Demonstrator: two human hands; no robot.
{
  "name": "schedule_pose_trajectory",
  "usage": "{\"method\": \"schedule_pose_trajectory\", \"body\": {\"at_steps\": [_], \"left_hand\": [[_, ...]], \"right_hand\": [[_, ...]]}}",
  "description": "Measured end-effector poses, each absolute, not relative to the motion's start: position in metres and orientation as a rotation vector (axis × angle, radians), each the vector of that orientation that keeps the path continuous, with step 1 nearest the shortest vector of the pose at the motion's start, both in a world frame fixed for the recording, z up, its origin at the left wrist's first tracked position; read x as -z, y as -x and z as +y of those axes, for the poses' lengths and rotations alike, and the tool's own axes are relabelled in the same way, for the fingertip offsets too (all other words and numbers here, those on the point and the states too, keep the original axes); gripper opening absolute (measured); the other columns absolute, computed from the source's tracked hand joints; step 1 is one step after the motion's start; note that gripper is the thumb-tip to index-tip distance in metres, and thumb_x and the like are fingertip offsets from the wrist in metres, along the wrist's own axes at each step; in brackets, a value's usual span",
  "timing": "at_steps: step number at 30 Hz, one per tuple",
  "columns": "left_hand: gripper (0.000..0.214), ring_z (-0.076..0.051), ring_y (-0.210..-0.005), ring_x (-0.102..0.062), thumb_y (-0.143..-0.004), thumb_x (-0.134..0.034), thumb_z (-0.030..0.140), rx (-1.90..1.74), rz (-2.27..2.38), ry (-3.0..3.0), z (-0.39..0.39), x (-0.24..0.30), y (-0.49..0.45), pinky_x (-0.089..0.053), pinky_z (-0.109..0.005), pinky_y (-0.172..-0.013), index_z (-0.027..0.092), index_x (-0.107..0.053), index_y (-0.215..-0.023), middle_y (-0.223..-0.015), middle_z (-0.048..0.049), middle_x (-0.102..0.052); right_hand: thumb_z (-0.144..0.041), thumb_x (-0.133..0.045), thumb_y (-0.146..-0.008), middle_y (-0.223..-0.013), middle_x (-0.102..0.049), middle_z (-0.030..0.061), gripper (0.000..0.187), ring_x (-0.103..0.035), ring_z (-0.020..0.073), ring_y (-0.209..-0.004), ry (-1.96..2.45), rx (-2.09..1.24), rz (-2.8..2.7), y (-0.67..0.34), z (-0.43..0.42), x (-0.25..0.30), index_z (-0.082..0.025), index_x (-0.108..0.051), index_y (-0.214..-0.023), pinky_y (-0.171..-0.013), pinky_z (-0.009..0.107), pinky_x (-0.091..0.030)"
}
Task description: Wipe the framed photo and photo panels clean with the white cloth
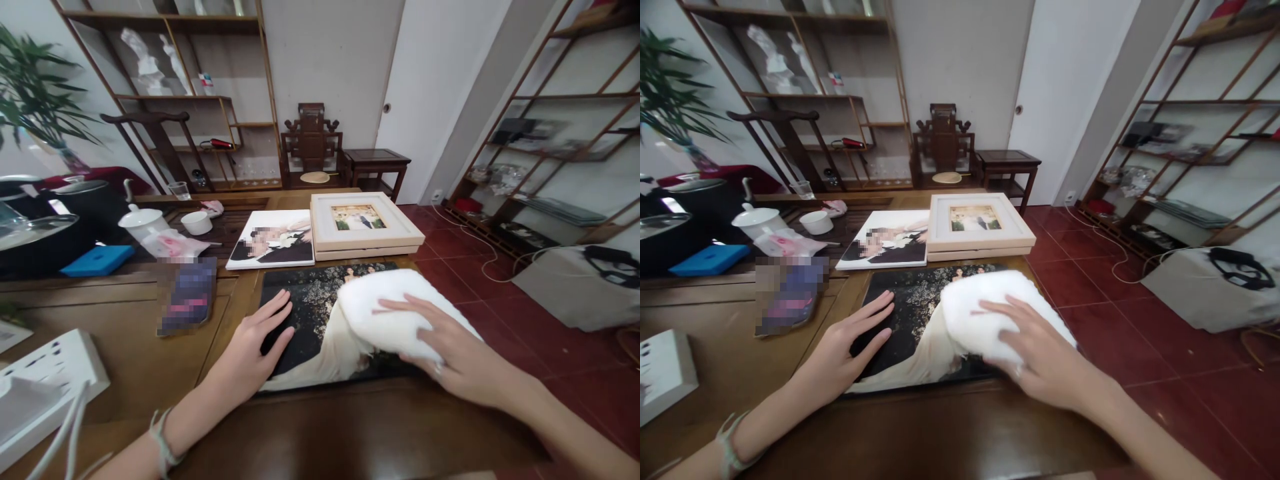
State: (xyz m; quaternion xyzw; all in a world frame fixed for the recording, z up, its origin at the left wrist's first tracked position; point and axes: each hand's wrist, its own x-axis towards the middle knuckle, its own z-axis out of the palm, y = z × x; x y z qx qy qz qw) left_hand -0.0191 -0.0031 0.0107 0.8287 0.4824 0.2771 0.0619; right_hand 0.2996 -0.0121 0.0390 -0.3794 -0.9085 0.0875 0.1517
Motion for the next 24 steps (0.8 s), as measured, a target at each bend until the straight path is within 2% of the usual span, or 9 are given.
{"method": "schedule_pose_trajectory", "body": {"at_steps": [4,7,11,15,18,21,24], "left_hand": [[0.038,-0.026,-0.123,-0.048,-0.088,-0.047,0.033,-0.835,1.464,-2.503,-0.002,-0.011,0.02,-0.042,-0.043,-0.101,0.013,-0.059,-0.119,-0.132,-0.0119,-0.052],[0.039,-0.026,-0.123,-0.047,-0.088,-0.046,0.034,-0.831,1.487,-2.484,-0.001,-0.011,0.019,-0.041,-0.043,-0.101,0.013,-0.06,-0.118,-0.132,-0.0123,-0.052],[0.04,-0.025,-0.123,-0.047,-0.089,-0.046,0.034,-0.826,1.498,-2.458,0.002,-0.011,0.018,-0.04,-0.043,-0.102,0.011,-0.059,-0.118,-0.132,-0.0134,-0.051],[0.041,-0.025,-0.123,-0.047,-0.088,-0.046,0.035,-0.826,1.504,-2.436,0.002,-0.012,0.017,-0.039,-0.043,-0.103,0.01,-0.059,-0.118,-0.132,-0.0135,-0.051],[0.04,-0.025,-0.123,-0.048,-0.088,-0.047,0.035,-0.828,1.513,-2.435,0.001,-0.012,0.017,-0.04,-0.043,-0.102,0.011,-0.059,-0.119,-0.132,-0.0127,-0.051],[0.039,-0.025,-0.122,-0.048,-0.088,-0.047,0.034,-0.836,1.506,-2.439,0.001,-0.012,0.017,-0.041,-0.043,-0.101,0.013,-0.059,-0.119,-0.132,-0.0115,-0.052],[0.038,-0.025,-0.123,-0.047,-0.088,-0.047,0.034,-0.827,1.498,-2.44,0.001,-0.012,0.017,-0.039,-0.044,-0.102,0.014,-0.059,-0.118,-0.133,-0.0108,-0.051]], "right_hand": [[-0.038,-0.046,-0.088,-0.136,-0.048,0.01,0.027,-0.038,0.0324,-0.127,1.177,-0.186,-2.517,-0.291,0.035,-0.033,-0.019,-0.064,-0.096,-0.103,0.053,-0.033],[-0.038,-0.044,-0.089,-0.132,-0.051,0.0106,0.03,-0.041,0.0334,-0.124,1.186,-0.141,-2.508,-0.287,0.054,-0.03,-0.019,-0.063,-0.103,-0.102,0.054,-0.034],[-0.035,-0.043,-0.09,-0.134,-0.049,0.0127,0.029,-0.039,0.0325,-0.126,1.161,-0.105,-2.524,-0.283,0.05,-0.032,-0.017,-0.063,-0.1,-0.103,0.054,-0.032],[-0.026,-0.047,-0.086,-0.136,-0.045,0.0157,0.019,-0.037,0.0296,-0.128,1.079,-0.128,-2.613,-0.282,0.012,-0.037,-0.016,-0.063,-0.081,-0.108,0.053,-0.024],[-0.017,-0.051,-0.077,-0.139,-0.044,0.0106,0.01,-0.031,0.0283,-0.132,1.006,-0.168,-2.686,-0.285,-0.028,-0.038,-0.02,-0.061,-0.074,-0.109,0.055,-0.02],[-0.014,-0.054,-0.069,-0.141,-0.04,0.0053,0.011,-0.026,0.0292,-0.134,0.914,-0.207,-2.727,-0.29,-0.056,-0.037,-0.023,-0.06,-0.072,-0.109,0.057,-0.018],[-0.015,-0.056,-0.07,-0.14,-0.042,0.0051,0.009,-0.028,0.0285,-0.133,0.891,-0.235,-2.729,-0.291,-0.058,-0.038,-0.023,-0.059,-0.072,-0.109,0.055,-0.019]]}}
